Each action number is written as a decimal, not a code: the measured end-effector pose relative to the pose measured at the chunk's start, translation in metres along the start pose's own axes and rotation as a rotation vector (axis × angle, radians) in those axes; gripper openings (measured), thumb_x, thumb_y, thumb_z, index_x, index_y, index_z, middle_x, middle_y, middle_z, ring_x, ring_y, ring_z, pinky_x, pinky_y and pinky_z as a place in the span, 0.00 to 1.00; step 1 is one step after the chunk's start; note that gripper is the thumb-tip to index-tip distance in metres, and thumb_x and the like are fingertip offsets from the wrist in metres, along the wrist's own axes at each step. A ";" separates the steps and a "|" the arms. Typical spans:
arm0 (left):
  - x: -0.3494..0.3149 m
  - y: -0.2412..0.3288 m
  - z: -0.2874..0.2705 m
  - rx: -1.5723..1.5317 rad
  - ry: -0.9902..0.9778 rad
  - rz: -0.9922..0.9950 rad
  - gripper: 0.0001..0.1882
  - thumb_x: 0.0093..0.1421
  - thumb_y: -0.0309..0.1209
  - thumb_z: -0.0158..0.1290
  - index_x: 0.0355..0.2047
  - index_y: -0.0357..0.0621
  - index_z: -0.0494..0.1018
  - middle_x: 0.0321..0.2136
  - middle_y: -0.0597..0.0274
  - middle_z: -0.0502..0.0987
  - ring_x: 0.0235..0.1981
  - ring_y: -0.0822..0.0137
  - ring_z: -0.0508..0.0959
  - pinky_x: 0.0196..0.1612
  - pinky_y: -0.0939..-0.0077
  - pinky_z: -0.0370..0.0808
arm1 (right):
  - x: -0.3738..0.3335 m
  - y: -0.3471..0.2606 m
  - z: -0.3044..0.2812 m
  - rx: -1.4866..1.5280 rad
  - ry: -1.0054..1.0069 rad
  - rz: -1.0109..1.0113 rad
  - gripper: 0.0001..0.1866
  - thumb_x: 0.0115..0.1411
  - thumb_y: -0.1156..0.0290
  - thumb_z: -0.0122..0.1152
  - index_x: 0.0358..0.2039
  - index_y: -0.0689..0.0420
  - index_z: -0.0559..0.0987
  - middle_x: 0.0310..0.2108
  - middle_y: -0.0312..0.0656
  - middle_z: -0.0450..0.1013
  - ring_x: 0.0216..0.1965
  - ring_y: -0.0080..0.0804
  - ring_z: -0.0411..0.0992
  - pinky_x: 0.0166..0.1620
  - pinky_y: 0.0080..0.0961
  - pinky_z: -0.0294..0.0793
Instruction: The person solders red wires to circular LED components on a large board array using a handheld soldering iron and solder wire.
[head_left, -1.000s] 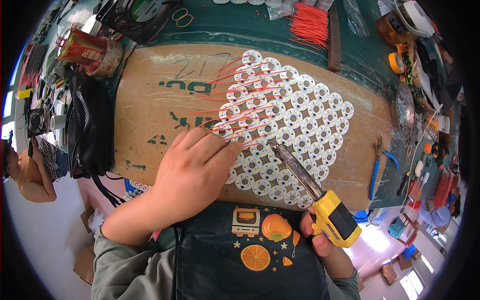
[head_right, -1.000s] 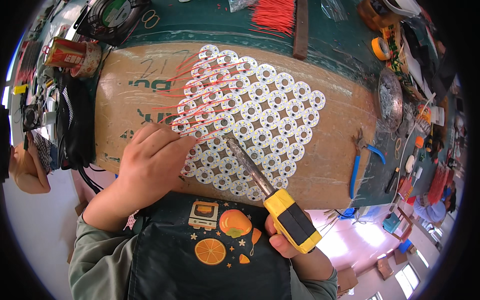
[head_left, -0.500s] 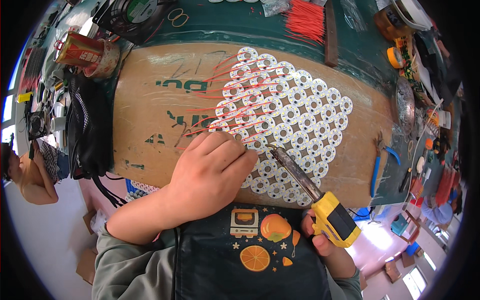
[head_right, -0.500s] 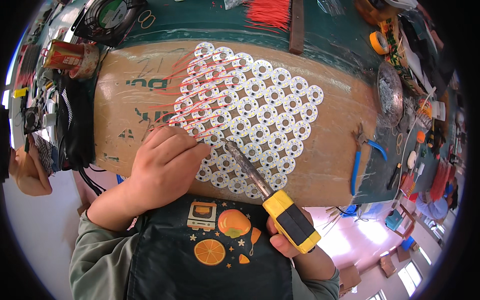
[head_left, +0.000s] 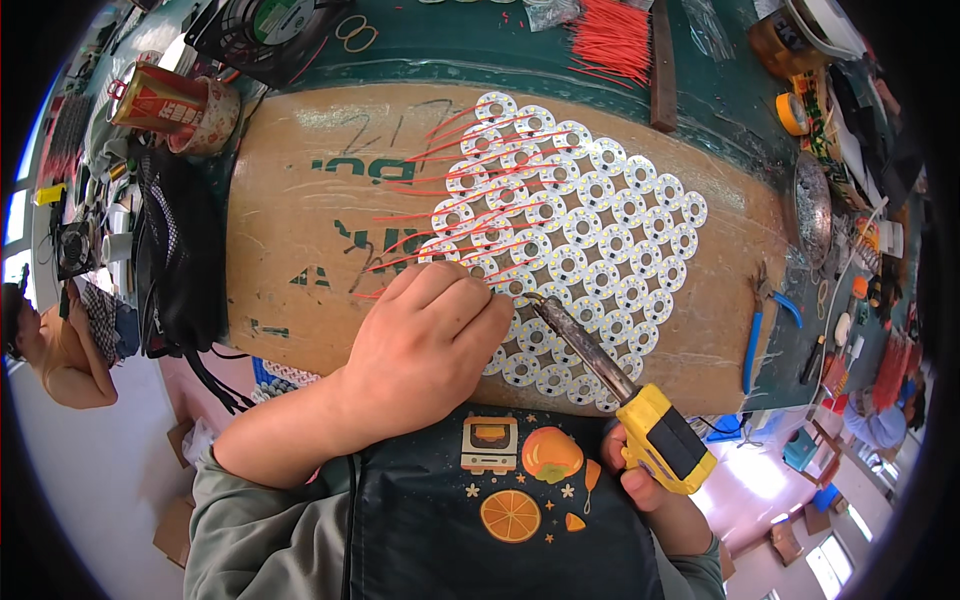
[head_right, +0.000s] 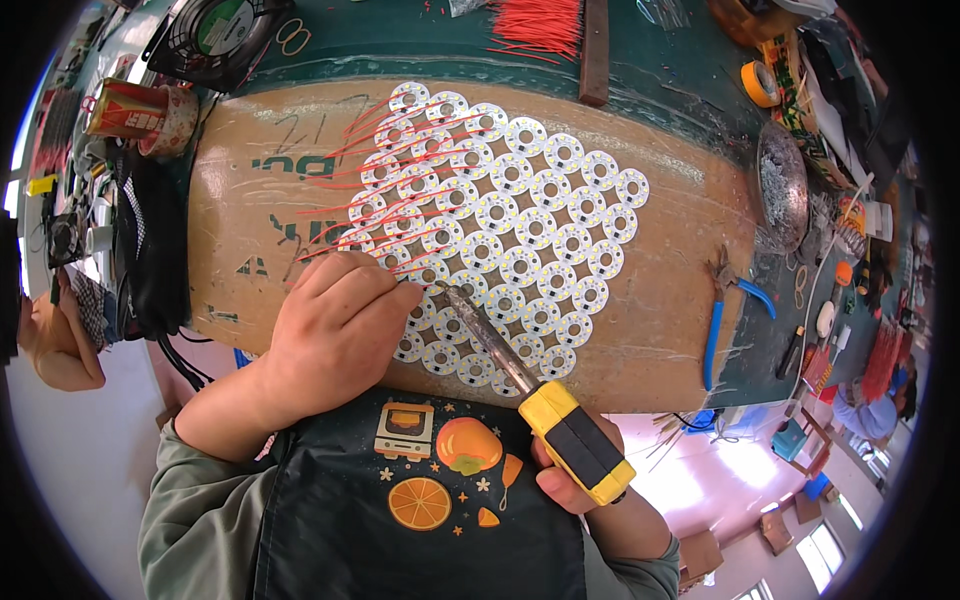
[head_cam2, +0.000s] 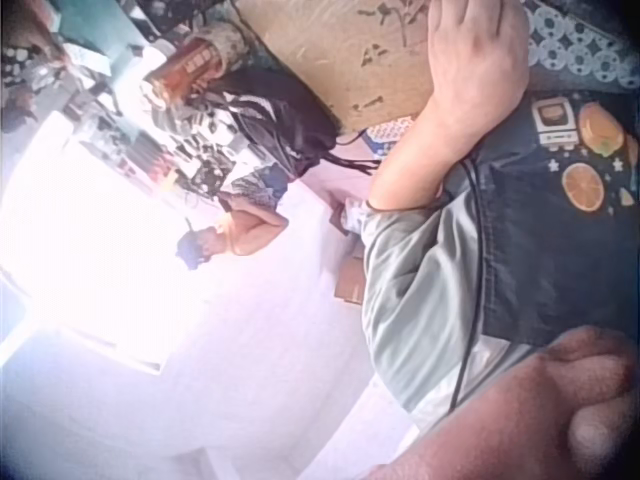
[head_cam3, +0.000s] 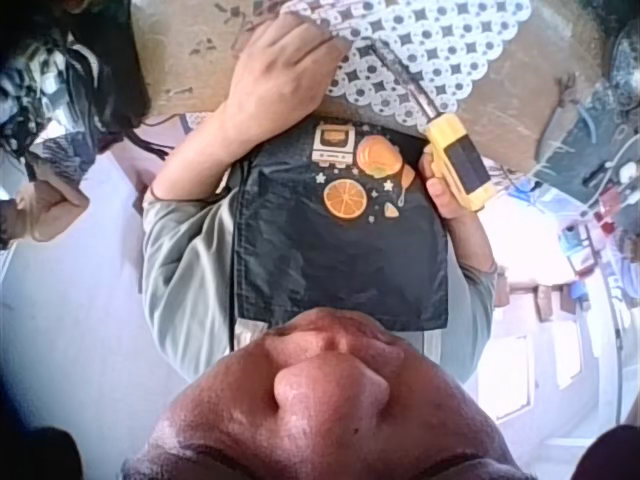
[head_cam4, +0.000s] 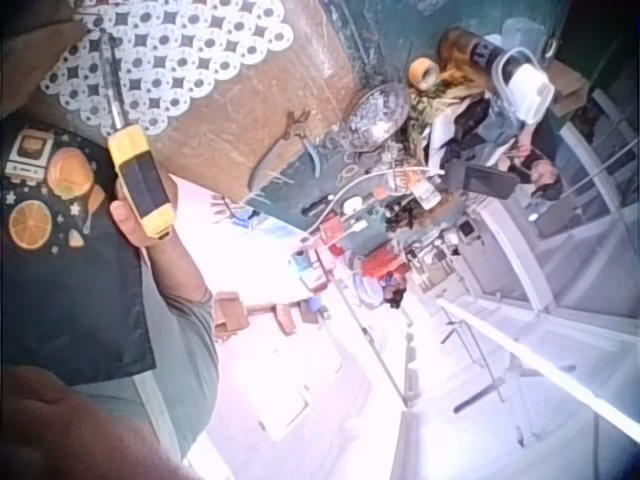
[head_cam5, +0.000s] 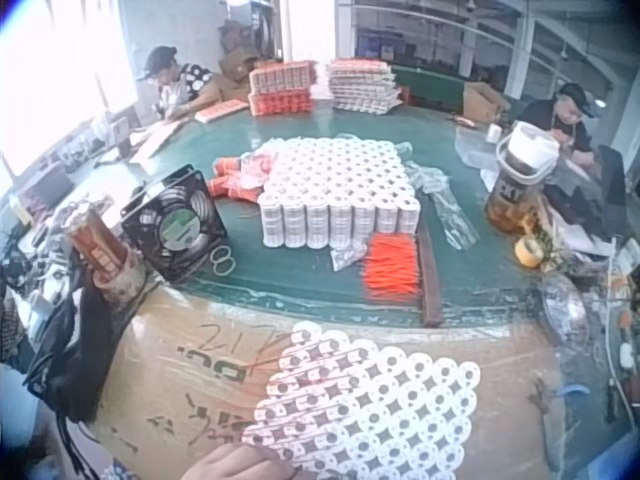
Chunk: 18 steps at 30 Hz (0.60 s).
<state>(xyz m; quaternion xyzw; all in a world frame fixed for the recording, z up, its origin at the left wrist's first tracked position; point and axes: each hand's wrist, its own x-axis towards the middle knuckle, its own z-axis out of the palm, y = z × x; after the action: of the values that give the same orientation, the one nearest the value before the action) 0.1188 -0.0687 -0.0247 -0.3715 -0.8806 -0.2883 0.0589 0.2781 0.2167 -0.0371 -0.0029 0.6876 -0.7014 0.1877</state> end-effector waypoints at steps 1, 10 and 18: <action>0.000 0.000 0.000 -0.001 -0.004 0.000 0.15 0.46 0.25 0.55 0.37 0.38 0.77 0.30 0.63 0.71 0.35 0.63 0.74 0.40 0.69 0.72 | 0.001 0.000 0.001 0.010 0.008 -0.002 0.18 0.59 0.55 0.66 0.28 0.56 0.73 0.23 0.35 0.70 0.21 0.27 0.69 0.25 0.23 0.65; 0.000 0.001 0.000 0.001 -0.020 -0.010 0.13 0.47 0.25 0.55 0.36 0.39 0.76 0.30 0.63 0.70 0.35 0.62 0.73 0.39 0.69 0.72 | -0.001 0.001 0.004 0.025 0.071 -0.022 0.17 0.59 0.57 0.67 0.30 0.57 0.74 0.23 0.35 0.70 0.21 0.26 0.69 0.25 0.23 0.65; 0.001 0.002 -0.003 0.006 -0.032 -0.024 0.13 0.48 0.26 0.55 0.36 0.40 0.76 0.29 0.63 0.70 0.35 0.62 0.73 0.39 0.68 0.72 | 0.000 -0.004 0.005 0.230 0.136 -0.025 0.18 0.57 0.58 0.70 0.34 0.59 0.76 0.24 0.36 0.70 0.23 0.24 0.68 0.26 0.23 0.65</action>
<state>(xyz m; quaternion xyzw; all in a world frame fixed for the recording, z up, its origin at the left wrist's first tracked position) 0.1190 -0.0681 -0.0208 -0.3653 -0.8866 -0.2805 0.0426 0.2783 0.2114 -0.0329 0.0578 0.6139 -0.7763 0.1310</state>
